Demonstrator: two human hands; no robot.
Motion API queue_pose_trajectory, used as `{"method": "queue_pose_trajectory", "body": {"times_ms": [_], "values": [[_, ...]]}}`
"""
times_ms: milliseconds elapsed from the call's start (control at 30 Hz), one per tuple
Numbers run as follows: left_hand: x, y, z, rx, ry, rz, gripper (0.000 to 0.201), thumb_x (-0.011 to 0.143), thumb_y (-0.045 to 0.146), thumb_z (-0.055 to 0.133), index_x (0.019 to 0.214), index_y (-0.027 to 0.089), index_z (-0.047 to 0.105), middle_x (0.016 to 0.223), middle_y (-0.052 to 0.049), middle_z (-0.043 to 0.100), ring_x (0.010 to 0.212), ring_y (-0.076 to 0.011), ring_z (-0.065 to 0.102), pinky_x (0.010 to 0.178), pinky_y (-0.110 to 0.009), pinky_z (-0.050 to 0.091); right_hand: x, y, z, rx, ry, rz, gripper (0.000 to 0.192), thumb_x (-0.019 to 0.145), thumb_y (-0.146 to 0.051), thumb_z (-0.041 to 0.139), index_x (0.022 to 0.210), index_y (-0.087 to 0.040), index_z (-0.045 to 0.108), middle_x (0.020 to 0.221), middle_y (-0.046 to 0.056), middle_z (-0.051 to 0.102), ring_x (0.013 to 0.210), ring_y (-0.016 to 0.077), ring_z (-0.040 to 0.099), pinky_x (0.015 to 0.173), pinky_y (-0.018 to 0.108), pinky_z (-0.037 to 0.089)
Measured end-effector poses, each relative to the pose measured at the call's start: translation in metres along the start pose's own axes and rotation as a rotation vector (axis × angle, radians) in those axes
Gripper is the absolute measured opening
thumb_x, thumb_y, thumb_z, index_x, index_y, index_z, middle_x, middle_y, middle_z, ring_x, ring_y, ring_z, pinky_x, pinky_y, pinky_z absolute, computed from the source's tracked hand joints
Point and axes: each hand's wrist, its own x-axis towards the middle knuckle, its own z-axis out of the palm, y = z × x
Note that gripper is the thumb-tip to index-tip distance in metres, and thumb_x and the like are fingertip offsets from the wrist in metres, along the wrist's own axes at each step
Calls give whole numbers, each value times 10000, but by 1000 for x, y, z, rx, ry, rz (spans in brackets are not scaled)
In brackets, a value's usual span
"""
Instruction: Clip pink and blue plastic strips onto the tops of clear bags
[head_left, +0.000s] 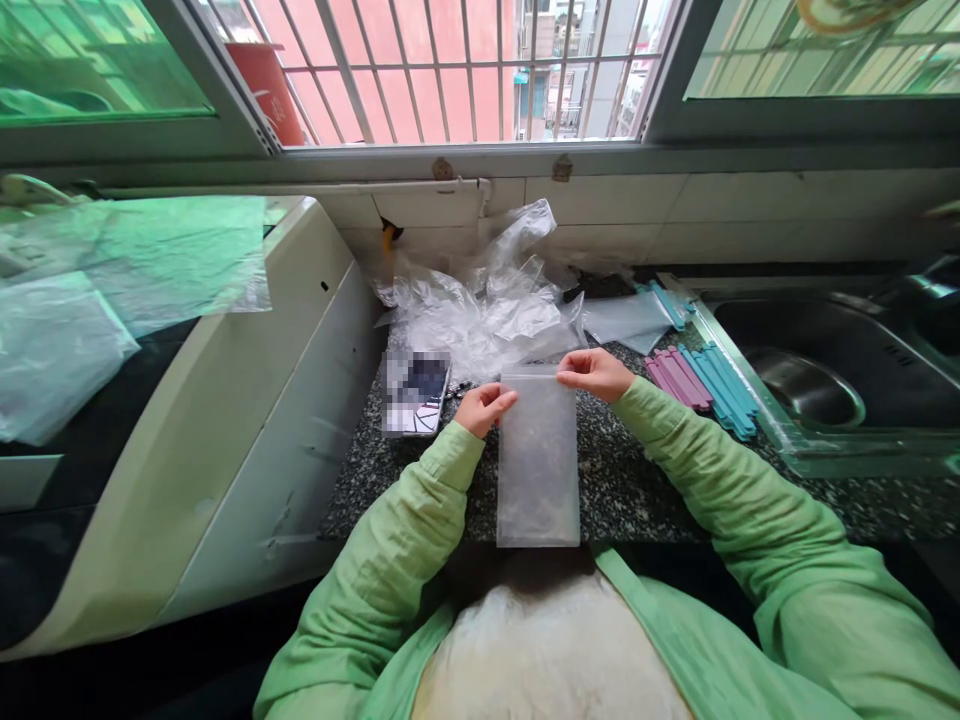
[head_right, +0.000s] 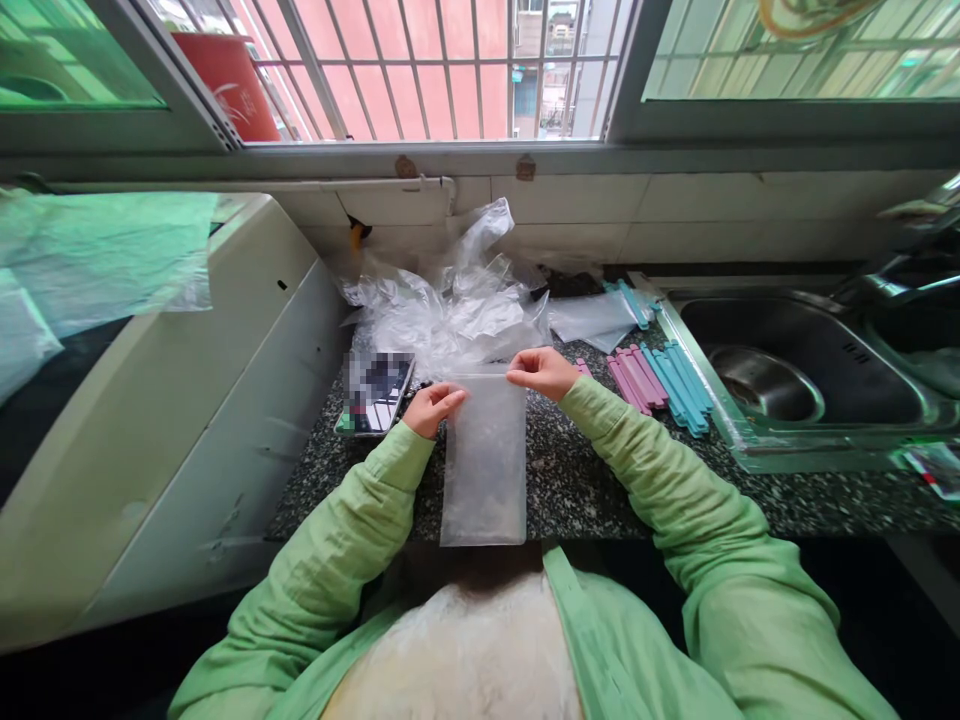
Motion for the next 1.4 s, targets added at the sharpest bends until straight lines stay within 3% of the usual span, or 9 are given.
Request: {"method": "queue_pose_trajectory", "body": {"times_ms": [233,600,867,1100,1400], "values": [[5,-7,-1,-116,10,-44,471,418,528,697,629,110,646,516,3,558,465,-70,425,440,-198,285,1,-4,6,-1,-82,16,387,551,-498,639,586,-137,506,530,-51,439,509,52,364,488,222,265],[5,-10,0,-103,39,-13,446,394,514,731,565,113,636,428,33,497,415,-43,343,433,-196,240,3,-3,11,11,-87,20,421,536,-527,647,590,-135,504,527,-55,431,503,49,355,480,217,259],[3,-5,2,-57,73,19,391,421,469,734,547,113,630,474,15,543,426,-42,342,428,-195,237,-2,3,14,17,7,50,468,526,-582,630,606,-135,519,523,-54,440,505,54,367,489,217,289],[5,-6,3,-75,117,8,378,402,452,747,540,123,622,471,22,554,429,-46,373,429,-193,259,-25,18,26,72,67,129,439,520,-556,633,595,-137,522,532,-42,469,517,68,401,517,228,324],[8,-16,1,-138,85,-27,340,432,415,743,593,124,671,523,-5,601,487,-72,444,469,-197,302,-30,21,29,71,217,66,352,560,-486,617,571,-148,520,531,-33,473,513,77,402,517,233,340]]}}
